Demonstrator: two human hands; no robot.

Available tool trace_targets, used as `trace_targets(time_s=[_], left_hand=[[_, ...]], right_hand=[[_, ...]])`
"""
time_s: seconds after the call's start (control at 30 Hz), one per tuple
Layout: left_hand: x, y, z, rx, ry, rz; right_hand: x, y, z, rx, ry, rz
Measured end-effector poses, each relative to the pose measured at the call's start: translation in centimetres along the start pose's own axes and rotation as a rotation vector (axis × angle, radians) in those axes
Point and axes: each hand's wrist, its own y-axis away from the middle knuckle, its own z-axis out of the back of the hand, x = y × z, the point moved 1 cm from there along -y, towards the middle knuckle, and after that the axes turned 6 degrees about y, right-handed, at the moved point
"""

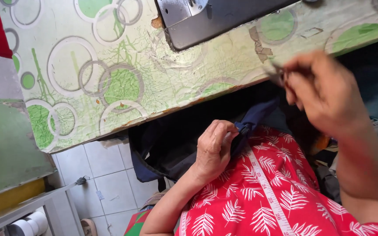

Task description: The person prepares a blue and black backpack for repair by pinning sections of the fabric together, using small pins and a pair of thread snips.

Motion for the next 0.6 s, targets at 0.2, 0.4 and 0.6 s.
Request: trace_targets(time_s=[0.2,0.4,0.6], left_hand=[[-0.3,-0.3,-0.2,0.008,0.010,-0.023],[-0.3,-0.1,-0.4,0.019,-0.053,-0.063],[-0.3,0.0,-0.4,0.018,-0.073,-0.078]], right_hand=[[-0.7,6.6,-1.7,0.316,0.091,0.025],[-2.1,8.2,-6.0,0.411,0.284,0.033],[-2.0,8.2,-6.7,0.377,0.266,-0.030]])
